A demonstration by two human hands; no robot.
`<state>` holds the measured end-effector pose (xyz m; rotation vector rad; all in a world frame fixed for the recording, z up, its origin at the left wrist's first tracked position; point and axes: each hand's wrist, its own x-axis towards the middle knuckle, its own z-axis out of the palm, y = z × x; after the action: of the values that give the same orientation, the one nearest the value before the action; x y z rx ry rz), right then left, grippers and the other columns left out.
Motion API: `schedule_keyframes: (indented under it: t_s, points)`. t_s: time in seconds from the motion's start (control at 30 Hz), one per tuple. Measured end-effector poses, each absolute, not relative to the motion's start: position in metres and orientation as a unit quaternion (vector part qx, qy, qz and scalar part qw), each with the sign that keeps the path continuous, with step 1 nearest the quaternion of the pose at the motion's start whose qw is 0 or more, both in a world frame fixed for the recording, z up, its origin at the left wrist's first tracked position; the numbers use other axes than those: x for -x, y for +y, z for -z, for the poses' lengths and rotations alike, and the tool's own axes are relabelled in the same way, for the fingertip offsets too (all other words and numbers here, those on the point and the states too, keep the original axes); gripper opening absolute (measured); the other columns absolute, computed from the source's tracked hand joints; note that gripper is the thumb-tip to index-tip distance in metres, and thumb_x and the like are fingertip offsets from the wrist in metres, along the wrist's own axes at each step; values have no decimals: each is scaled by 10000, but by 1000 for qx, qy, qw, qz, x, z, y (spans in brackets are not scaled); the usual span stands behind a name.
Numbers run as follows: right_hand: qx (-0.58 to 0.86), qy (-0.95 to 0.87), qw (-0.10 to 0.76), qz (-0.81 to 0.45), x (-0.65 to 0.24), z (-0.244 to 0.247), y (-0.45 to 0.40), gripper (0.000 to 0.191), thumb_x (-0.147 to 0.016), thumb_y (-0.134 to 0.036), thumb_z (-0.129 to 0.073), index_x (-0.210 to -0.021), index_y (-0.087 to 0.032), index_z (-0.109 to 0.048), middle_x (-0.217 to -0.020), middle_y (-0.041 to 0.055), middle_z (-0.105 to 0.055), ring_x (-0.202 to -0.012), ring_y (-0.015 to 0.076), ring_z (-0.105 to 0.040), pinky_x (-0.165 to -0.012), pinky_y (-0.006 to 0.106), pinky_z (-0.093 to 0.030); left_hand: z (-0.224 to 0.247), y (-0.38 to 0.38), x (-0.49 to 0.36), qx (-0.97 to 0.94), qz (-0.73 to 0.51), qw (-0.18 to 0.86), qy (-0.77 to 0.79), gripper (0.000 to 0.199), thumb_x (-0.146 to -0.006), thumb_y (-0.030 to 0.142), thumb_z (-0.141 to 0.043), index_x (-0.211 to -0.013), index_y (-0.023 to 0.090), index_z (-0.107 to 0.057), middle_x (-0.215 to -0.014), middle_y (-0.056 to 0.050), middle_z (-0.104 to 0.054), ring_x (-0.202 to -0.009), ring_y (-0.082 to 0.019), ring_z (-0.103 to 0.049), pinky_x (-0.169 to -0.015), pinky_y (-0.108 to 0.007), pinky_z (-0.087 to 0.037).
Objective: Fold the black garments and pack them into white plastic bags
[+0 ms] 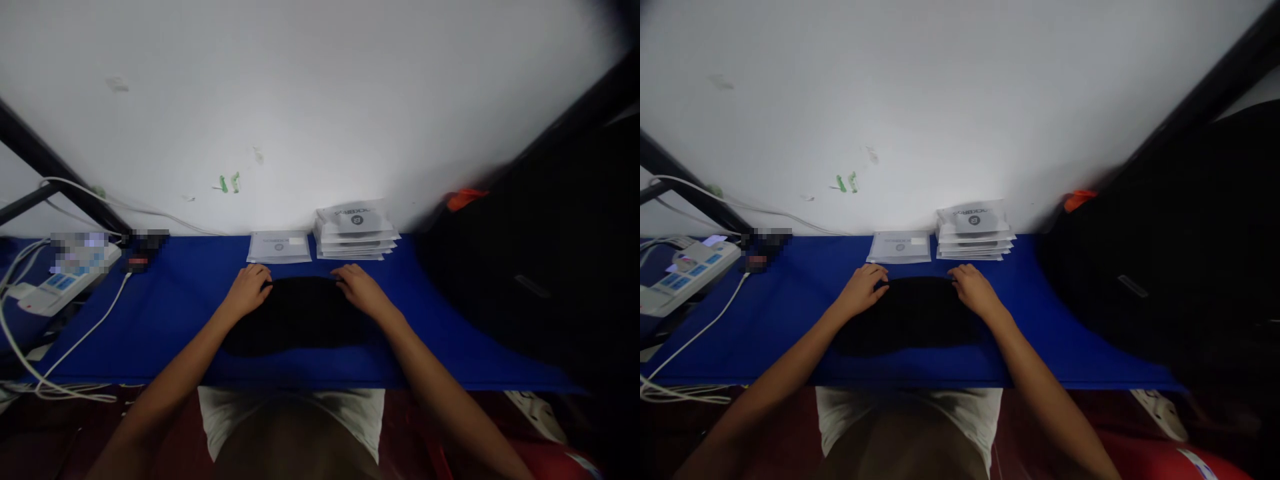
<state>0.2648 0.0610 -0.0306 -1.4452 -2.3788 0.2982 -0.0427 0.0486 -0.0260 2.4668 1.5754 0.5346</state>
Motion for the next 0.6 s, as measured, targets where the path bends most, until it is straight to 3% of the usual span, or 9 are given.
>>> schedule_keyframes:
  t_s: [0.13, 0.23, 0.3, 0.4, 0.47, 0.53, 0.6]
  points:
    - [425, -855, 281, -97, -275, 19, 9, 267, -967, -184, -441, -1157, -213, -626, -1025, 105, -660, -953, 252, -593, -860, 447, -504, 13, 4, 60, -841, -279, 71, 458, 110, -920, 258, -557, -938, 207, -652, -1135, -75, -653, -1089, -235, -580, -956, -422, -427]
    - [380, -880, 237, -155, -283, 24, -30, 221, -965, -221, -493, -1133, -253, -633, -1013, 75, -671, -973, 241, -612, -881, 450, -504, 24, -20, 81, -868, -267, 148, 391, 159, -923, 299, -568, -816, 230, -663, -991, -34, -698, -971, -200, -630, -941, -394, -444]
    - [385, -882, 217, -161, -282, 32, -42, 216, -954, -246, -531, -1147, -248, -627, -1033, 72, -674, -1008, 246, -617, -927, 473, -495, 39, -18, 93, -812, -299, 122, 487, 161, -926, 308, -547, -880, 225, -676, -968, -50, -699, -950, -210, -634, -916, -403, -460]
    - [394, -879, 231, -141, -274, 41, -40, 224, -949, -248, -537, -1154, -240, -627, -1026, 65, -686, -1006, 241, -632, -1017, 524, -441, 56, 3, 104, -713, -279, 79, 638, 334, -777, 365, -685, -1065, 197, -665, -1185, -126, -641, -1134, -319, -553, -969, -519, -430]
    - [399, -877, 237, -127, -268, 43, -33, 213, -956, -241, -518, -1134, -229, -635, -994, 64, -698, -973, 238, -641, -1020, 538, -429, 56, 15, 107, -697, -272, 104, 655, 266, -744, 325, -676, -982, 205, -679, -1229, -119, -628, -1173, -332, -529, -1003, -554, -403]
    - [416, -871, 235, -115, -264, 43, -28, 204, -966, -243, -501, -1109, -211, -643, -970, 74, -700, -938, 241, -640, -956, 518, -466, 49, 16, 110, -721, -301, 155, 605, 122, -796, 251, -569, -845, 215, -675, -1212, -89, -645, -1158, -286, -551, -1019, -520, -405]
    - [437, -861, 233, -113, -262, 44, -28, 202, -973, -246, -489, -1094, -201, -645, -968, 82, -693, -915, 240, -632, -882, 475, -497, 38, 4, 115, -761, -326, 193, 527, 203, -823, 185, -477, -770, 222, -670, -1218, -70, -645, -1160, -247, -558, -1023, -476, -411]
